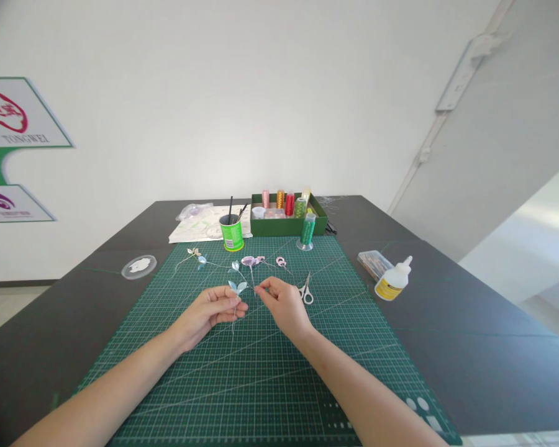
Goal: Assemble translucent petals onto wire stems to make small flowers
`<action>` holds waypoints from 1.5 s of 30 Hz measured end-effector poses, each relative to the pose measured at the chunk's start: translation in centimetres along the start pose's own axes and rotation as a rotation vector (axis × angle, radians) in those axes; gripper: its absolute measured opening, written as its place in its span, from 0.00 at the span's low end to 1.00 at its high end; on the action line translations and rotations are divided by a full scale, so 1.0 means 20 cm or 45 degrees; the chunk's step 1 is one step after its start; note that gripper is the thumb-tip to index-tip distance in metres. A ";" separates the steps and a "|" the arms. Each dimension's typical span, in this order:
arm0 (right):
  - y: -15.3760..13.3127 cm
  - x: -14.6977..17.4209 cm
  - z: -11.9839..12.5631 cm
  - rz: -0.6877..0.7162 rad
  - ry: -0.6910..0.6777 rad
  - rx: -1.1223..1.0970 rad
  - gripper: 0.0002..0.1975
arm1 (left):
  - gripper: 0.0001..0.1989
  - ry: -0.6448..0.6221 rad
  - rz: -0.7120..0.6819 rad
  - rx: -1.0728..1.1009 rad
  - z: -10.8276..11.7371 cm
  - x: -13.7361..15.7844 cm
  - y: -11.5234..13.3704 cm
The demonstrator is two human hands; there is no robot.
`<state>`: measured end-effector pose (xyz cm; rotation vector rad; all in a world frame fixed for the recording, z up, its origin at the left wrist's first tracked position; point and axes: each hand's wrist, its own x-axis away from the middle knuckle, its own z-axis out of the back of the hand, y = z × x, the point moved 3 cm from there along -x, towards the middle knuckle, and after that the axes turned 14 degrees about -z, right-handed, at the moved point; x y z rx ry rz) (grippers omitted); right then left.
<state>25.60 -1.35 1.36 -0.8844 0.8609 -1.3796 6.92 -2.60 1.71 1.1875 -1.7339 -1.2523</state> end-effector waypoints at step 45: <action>-0.05 0.09 -0.06 0.123 -0.540 0.059 0.12 | 0.06 0.148 -0.416 -1.248 0.04 0.00 0.04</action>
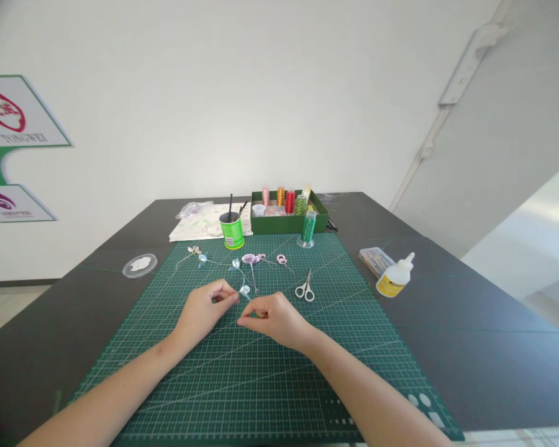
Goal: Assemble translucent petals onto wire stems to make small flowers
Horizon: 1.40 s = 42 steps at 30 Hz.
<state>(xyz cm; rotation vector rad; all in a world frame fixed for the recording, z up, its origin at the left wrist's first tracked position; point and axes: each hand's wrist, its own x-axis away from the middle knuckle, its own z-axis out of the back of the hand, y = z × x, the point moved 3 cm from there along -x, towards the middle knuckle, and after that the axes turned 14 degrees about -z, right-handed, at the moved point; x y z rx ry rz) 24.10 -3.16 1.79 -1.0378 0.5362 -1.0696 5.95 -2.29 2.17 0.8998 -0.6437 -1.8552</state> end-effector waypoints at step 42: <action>0.07 -0.08 0.10 -0.386 0.272 -0.485 0.18 | 0.02 -0.150 -0.476 -0.011 -0.05 0.04 0.14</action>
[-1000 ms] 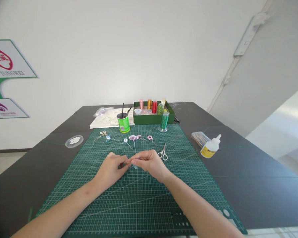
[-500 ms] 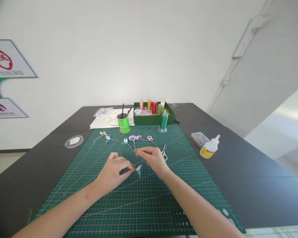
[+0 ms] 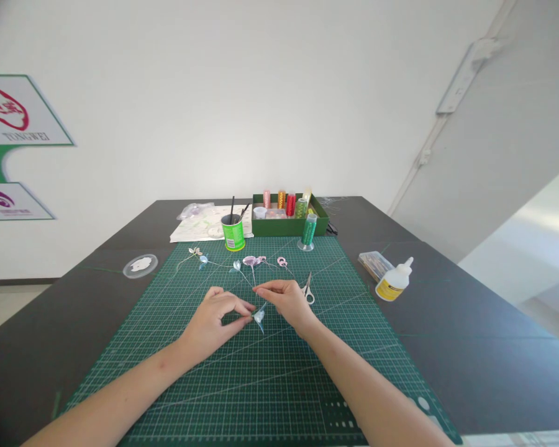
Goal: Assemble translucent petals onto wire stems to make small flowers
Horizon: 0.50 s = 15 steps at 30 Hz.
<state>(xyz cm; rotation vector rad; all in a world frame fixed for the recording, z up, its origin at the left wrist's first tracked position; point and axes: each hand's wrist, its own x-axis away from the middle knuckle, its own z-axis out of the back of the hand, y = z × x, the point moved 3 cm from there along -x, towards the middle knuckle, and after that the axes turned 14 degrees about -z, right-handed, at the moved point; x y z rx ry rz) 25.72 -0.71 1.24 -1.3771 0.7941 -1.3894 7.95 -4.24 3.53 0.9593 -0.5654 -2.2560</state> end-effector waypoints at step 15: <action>0.05 -0.04 -0.01 0.000 -0.074 0.007 0.18 | 0.03 0.095 0.093 0.089 0.02 -0.02 0.01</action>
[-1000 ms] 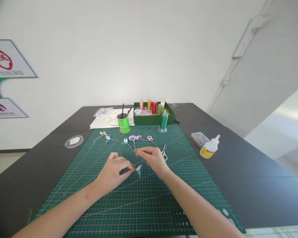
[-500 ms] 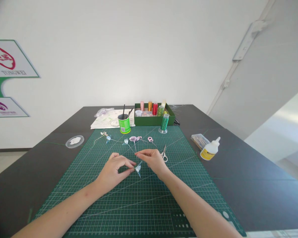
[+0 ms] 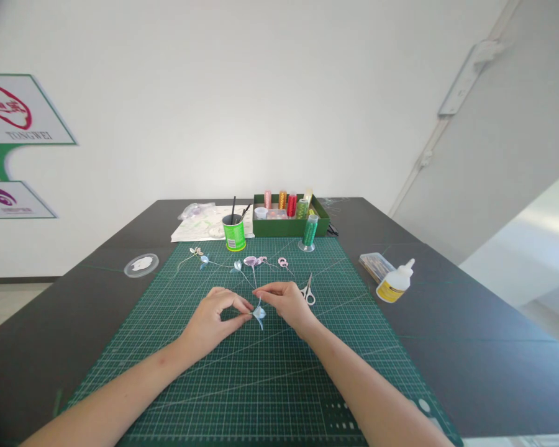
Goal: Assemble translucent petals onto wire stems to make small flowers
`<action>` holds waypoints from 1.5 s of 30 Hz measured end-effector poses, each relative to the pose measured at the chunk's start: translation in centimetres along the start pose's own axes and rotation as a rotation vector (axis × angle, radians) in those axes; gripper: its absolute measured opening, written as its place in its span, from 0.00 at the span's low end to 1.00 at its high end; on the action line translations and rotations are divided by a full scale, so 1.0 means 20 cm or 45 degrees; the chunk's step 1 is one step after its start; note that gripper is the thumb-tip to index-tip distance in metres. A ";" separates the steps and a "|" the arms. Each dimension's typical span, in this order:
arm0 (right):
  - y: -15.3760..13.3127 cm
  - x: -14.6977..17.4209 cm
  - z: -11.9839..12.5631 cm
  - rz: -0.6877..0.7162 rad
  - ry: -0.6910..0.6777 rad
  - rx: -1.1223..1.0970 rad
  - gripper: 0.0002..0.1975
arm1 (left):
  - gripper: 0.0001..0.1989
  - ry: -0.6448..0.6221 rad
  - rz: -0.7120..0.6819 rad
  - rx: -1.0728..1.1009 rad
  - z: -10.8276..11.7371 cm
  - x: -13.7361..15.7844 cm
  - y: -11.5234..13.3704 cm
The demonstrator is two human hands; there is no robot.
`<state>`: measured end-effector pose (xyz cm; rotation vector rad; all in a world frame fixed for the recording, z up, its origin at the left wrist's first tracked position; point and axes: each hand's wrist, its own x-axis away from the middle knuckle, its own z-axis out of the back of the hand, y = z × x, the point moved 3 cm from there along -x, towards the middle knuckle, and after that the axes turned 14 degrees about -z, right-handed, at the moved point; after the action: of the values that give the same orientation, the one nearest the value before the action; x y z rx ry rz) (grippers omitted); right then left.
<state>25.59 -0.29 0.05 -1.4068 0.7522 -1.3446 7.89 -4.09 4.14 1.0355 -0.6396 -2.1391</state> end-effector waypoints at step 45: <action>-0.09 0.14 -0.14 0.064 -0.279 -0.308 0.15 | 0.10 0.406 0.767 1.419 -0.09 0.04 -0.14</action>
<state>23.03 -2.99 2.25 -1.6831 0.8166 -1.0661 8.07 -3.08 0.83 1.4181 -1.7851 -0.9735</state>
